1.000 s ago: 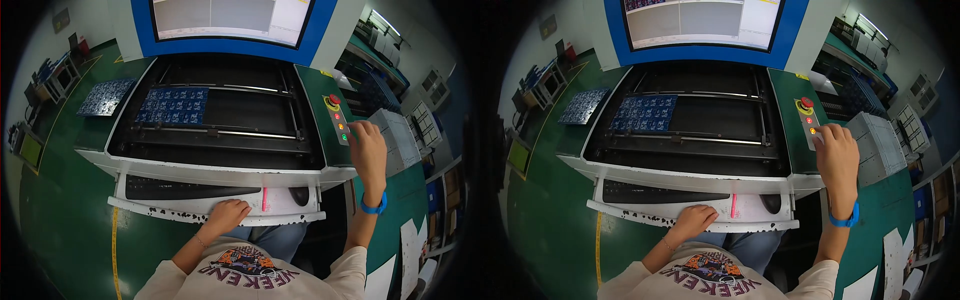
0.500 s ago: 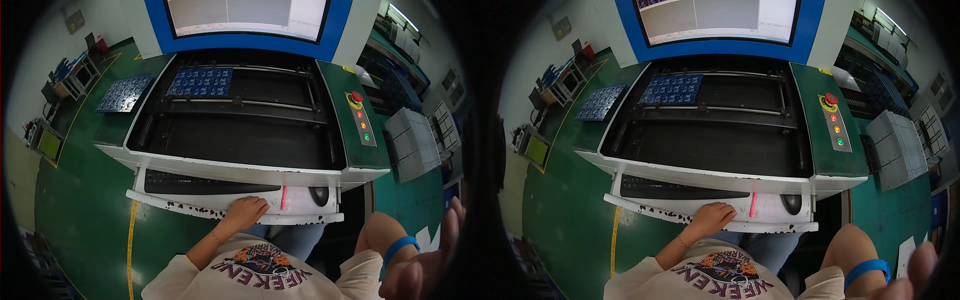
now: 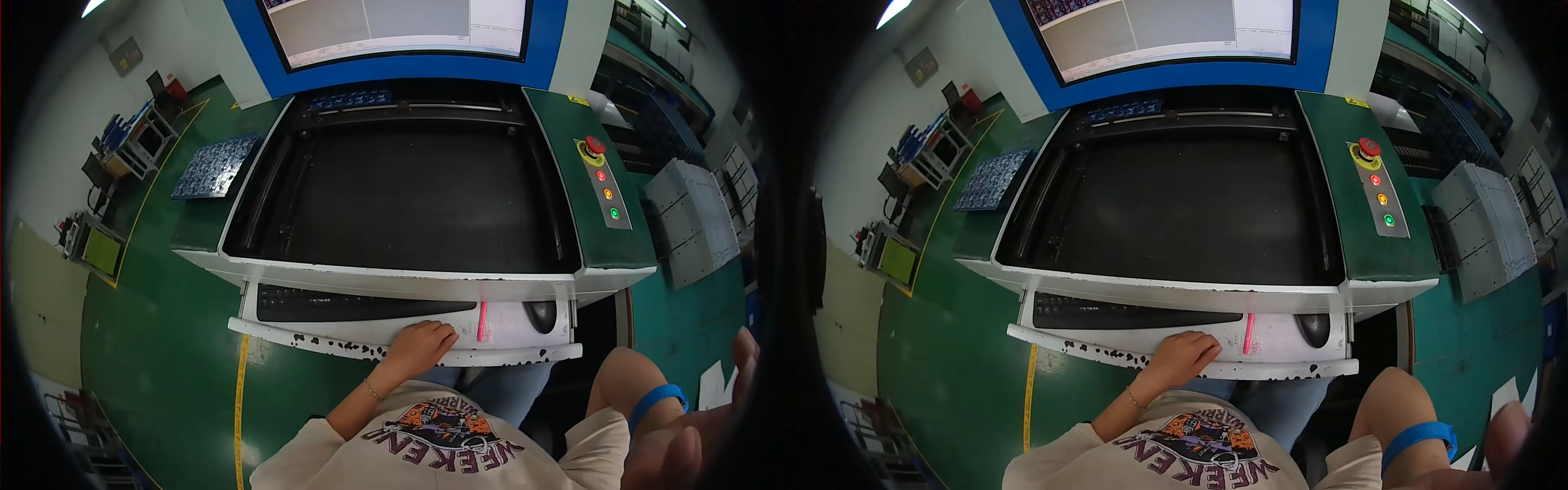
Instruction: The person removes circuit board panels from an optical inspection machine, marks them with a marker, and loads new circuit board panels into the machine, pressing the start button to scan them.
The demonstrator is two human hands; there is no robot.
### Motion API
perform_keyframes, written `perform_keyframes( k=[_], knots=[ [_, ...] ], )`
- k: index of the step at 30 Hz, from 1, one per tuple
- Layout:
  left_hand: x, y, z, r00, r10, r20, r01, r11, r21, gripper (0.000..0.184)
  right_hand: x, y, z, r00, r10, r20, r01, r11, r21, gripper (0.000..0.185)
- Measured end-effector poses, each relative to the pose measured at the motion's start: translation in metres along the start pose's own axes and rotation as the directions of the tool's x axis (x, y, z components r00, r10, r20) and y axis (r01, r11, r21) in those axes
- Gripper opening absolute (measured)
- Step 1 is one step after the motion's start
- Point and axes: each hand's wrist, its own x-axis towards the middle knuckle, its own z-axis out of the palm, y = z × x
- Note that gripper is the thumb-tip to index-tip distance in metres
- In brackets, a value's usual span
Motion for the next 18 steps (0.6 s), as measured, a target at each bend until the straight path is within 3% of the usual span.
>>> perform_keyframes(
  k=[1, 8, 10, 11, 14, 15, 16, 18],
  knots=[
    [0.001, 0.000, 0.001, 1.000, 0.003, 0.000, -0.003, 1.000, -0.001, 0.021, -0.035, 0.012, -0.026, 1.000, -0.001, -0.009, 0.001, 1.000, 0.000, 0.036],
    [0.011, 0.006, 0.003, 0.999, 0.001, 0.041, -0.004, 0.997, 0.072, 0.024, 0.134, -0.036, 0.108, 0.997, -0.013, -0.074, 0.012, 1.000, -0.014, 0.037],
    [0.017, 0.008, 0.009, 0.997, 0.054, 0.052, -0.059, 0.994, 0.089, 0.026, 0.118, -0.032, 0.147, 0.962, 0.237, 0.132, -0.268, 0.907, 0.324, 0.012],
    [0.020, 0.009, 0.010, 0.997, 0.056, 0.050, -0.060, 0.994, 0.090, 0.026, 0.112, -0.039, 0.192, 0.903, 0.427, 0.043, -0.405, 0.814, 0.417, 0.012],
    [0.026, 0.008, 0.012, 0.994, 0.088, 0.059, -0.093, 0.992, 0.080, 0.026, 0.055, -0.039, 0.267, 0.706, 0.594, 0.387, -0.708, 0.611, 0.355, 0.025],
    [0.025, 0.005, 0.013, 0.995, 0.085, 0.051, -0.087, 0.995, 0.040, 0.026, 0.030, -0.045, 0.287, 0.615, 0.648, 0.450, -0.786, 0.553, 0.277, 0.028],
    [0.026, 0.003, 0.014, 0.996, 0.083, 0.041, -0.083, 0.997, 0.000, 0.026, 0.010, -0.049, 0.301, 0.618, 0.647, 0.447, -0.783, 0.557, 0.277, 0.028],
    [0.027, 0.000, 0.012, 0.993, 0.106, 0.043, -0.105, 0.994, -0.012, 0.026, -0.017, -0.059, 0.313, 0.430, 0.736, 0.523, -0.899, 0.401, 0.176, 0.032]
  ],
)
